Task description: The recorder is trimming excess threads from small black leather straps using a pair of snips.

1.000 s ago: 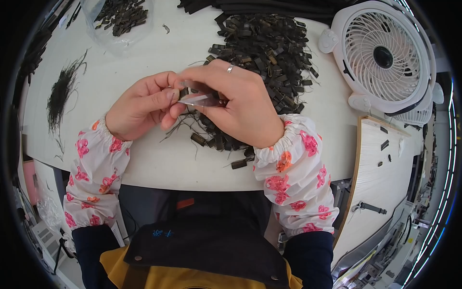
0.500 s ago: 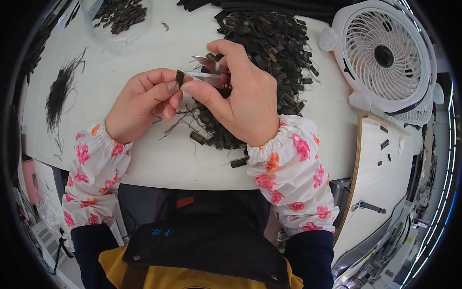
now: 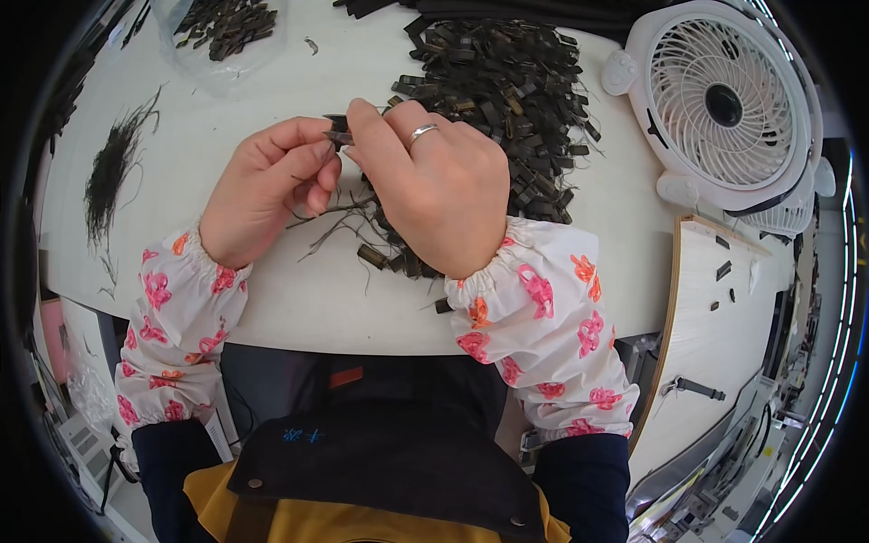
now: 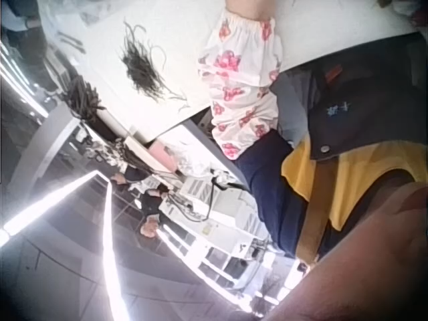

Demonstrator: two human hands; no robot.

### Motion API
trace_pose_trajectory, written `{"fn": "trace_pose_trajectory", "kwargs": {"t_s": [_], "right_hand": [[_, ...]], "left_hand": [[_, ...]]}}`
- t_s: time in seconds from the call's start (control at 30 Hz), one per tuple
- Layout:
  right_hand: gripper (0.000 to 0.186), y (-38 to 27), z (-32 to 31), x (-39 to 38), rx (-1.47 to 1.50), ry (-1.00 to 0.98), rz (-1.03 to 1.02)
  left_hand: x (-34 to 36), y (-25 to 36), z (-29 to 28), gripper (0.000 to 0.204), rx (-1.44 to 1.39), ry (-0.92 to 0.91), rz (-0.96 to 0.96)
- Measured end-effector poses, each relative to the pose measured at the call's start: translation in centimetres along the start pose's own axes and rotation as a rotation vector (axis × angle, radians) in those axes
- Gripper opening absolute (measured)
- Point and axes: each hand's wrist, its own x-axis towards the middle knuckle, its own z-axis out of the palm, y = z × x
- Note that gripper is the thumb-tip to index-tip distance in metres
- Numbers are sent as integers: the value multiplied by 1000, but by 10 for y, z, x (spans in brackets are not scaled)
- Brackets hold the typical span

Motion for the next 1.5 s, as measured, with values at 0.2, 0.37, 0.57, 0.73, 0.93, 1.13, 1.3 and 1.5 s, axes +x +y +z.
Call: {"fn": "trace_pose_trajectory", "kwargs": {"t_s": [0.2,0.37,0.57,0.73,0.93,1.13,1.3,1.5], "right_hand": [[33,-1,0,-1,27,2,19],[31,2,2,-2,28,25,12],[34,0,-2,0,13,8,-13],[30,-2,-3,-1,-56,-100,-12],[25,4,-3,-2,651,-8,534],[16,4,-6,-1,648,-283,506],[15,11,-4,-4,602,-201,548],[15,10,10,-10,552,-179,526]], "left_hand": [[0,3,2,15,-94,-28,29],[0,-1,3,13,14,-14,50],[-1,2,5,11,49,22,26],[-1,0,2,12,58,29,35],[2,4,-5,18,247,-44,52],[-1,1,-5,19,466,-104,103],[0,6,-17,19,1033,-14,255],[-17,-23,-4,16,1297,-28,726]]}}
